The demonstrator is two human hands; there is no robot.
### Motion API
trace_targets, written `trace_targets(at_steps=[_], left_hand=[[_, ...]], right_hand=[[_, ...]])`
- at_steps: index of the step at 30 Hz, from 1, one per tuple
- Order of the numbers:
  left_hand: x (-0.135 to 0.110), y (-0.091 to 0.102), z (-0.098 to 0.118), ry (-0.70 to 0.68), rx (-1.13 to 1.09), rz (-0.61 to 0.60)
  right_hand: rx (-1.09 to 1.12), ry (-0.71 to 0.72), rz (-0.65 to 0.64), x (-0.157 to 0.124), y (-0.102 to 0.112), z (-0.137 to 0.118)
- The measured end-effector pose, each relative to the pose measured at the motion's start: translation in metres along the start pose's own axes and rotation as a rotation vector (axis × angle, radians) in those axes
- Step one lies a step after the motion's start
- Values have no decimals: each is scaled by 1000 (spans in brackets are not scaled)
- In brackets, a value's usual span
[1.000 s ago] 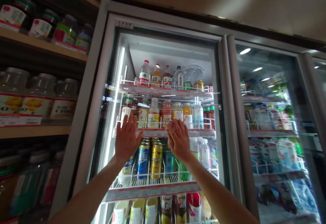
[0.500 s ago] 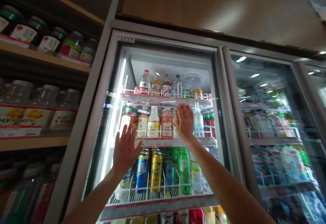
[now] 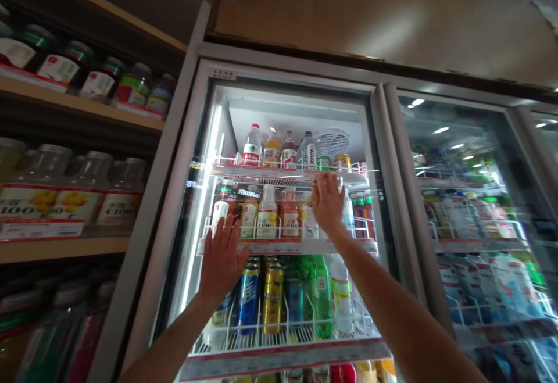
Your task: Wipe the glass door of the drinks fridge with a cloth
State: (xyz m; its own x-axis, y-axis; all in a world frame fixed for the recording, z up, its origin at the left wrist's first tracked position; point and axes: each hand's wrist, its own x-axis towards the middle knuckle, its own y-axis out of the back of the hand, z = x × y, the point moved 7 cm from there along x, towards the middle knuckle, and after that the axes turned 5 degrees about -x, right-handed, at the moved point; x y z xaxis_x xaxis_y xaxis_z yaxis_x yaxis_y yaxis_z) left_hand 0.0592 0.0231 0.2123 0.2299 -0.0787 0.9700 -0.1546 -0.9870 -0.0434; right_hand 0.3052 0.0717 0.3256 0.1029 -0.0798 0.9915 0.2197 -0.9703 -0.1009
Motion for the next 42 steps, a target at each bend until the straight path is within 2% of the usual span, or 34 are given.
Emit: trace_targets(at_steps=[2,3,5,6,8,10,12,13,15,19,21,23,24,27,29,31,35,37,39,41,42], left_hand=[[0,0,0,12,-16,-5],[1,0,-2,20,-28,-10],[5,1,-7,35,-57,-23],[9,2,-12,49,-69,-29],[21,5,-26,106,-76,-39],[33,8,-43,188,-57,-38],[41,10,-54,244,-31,-35],[44,11,-57,255,-23,-35],[45,11,-58,263,-13,-34],[44,11,-55,263,-21,-42],[43,11,-55,261,-35,-47],[43,12,-56,257,-44,-38],[43,12,-56,250,-45,-28],[43,14,-55,218,-36,9],[42,14,-55,208,-31,24],[41,14,-55,206,-37,31],[41,13,-55,219,-51,23],[41,12,-56,234,-60,14],[41,11,-57,242,-71,0],[41,10,-57,241,-82,-11],[40,10,-56,241,-88,-15]], right_hand=[[33,214,-44,-20,-3,-46],[47,323,-71,-30,-4,-61],[56,477,-123,-43,-2,-65],[44,476,-140,-43,-1,-51],[-4,301,-133,-33,4,-1],[-57,12,-73,-21,11,57],[-85,-160,-22,-17,13,86],[-87,-181,-11,-17,12,85],[-64,-118,-15,-24,7,56],[19,207,-57,-49,-1,-38],[34,345,-90,-55,-1,-56],[14,335,-102,-49,1,-38],[-5,255,-87,-42,3,-18],[-34,-104,9,-17,9,44],[-11,-196,45,-9,6,50],[26,-112,31,-9,0,18],[71,321,-48,-38,-6,-84],[66,475,-73,-52,-4,-105],[44,459,-87,-56,-1,-88],[8,268,-83,-51,4,-40],[-13,126,-64,-49,7,-10]])
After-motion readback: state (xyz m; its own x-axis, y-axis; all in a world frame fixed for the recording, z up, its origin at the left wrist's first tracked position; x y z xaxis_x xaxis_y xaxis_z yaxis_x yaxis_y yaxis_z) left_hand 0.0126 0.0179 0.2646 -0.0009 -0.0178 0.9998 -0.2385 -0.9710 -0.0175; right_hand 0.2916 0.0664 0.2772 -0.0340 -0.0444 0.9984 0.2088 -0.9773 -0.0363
